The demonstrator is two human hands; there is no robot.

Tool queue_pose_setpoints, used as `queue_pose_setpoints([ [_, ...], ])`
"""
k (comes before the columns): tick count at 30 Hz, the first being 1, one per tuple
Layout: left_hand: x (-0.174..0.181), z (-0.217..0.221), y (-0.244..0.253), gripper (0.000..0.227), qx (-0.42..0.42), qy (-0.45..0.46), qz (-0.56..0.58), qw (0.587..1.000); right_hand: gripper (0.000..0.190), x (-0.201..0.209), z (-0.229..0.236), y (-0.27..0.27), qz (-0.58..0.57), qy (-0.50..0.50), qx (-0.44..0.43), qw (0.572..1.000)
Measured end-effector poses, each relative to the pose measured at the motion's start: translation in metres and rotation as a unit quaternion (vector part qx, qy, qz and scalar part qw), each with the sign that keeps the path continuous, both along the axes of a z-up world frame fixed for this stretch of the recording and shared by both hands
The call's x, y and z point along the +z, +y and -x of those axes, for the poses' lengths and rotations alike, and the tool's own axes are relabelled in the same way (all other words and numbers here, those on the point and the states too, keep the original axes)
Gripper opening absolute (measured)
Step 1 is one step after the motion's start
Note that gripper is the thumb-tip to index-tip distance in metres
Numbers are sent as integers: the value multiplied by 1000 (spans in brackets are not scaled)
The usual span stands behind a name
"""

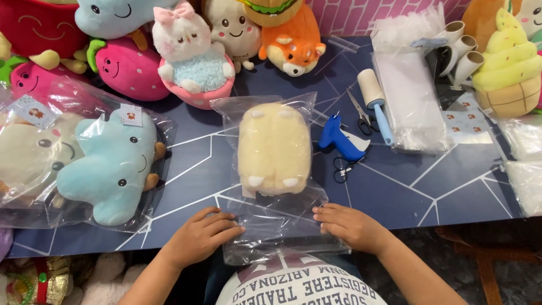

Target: The person attaches a tag to a small plush toy using a tagging gun, places the toy inside a clear plastic bag, and then folds the bag.

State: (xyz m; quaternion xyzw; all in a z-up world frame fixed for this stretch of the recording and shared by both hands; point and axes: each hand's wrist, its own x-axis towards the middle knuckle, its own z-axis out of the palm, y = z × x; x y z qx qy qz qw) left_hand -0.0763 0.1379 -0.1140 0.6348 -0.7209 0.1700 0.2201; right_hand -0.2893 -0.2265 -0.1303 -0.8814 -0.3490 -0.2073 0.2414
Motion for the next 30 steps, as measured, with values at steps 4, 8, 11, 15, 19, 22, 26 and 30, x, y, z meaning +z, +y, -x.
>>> queue_pose_setpoints([
  [4,-5,3,9,27,35,11,-18,999,20,-1,3,0,-26,61,-27,997],
  [8,-15,19,13,41,29,32,10,999,39,7,4,14,-37,98,-42,994],
  [11,-10,21,6,15,-36,102,-12,994,40,3,3,12,-40,113,-31,992],
  [15,-32,6,5,27,6,117,-100,988,30,-5,-1,3,-76,135,-39,987],
  [19,-22,5,0,50,62,43,-116,990,35,-1,-1,-1,-76,191,-54,977],
  [22,-20,10,4,51,45,30,-94,994,35,8,0,-1,-108,236,-59,964],
  [26,-33,17,16,50,-4,-42,-51,998,31,8,3,-11,-180,307,-56,933],
  [30,-53,15,12,38,-66,101,-108,987,27,9,1,-15,-177,332,-56,925],
])
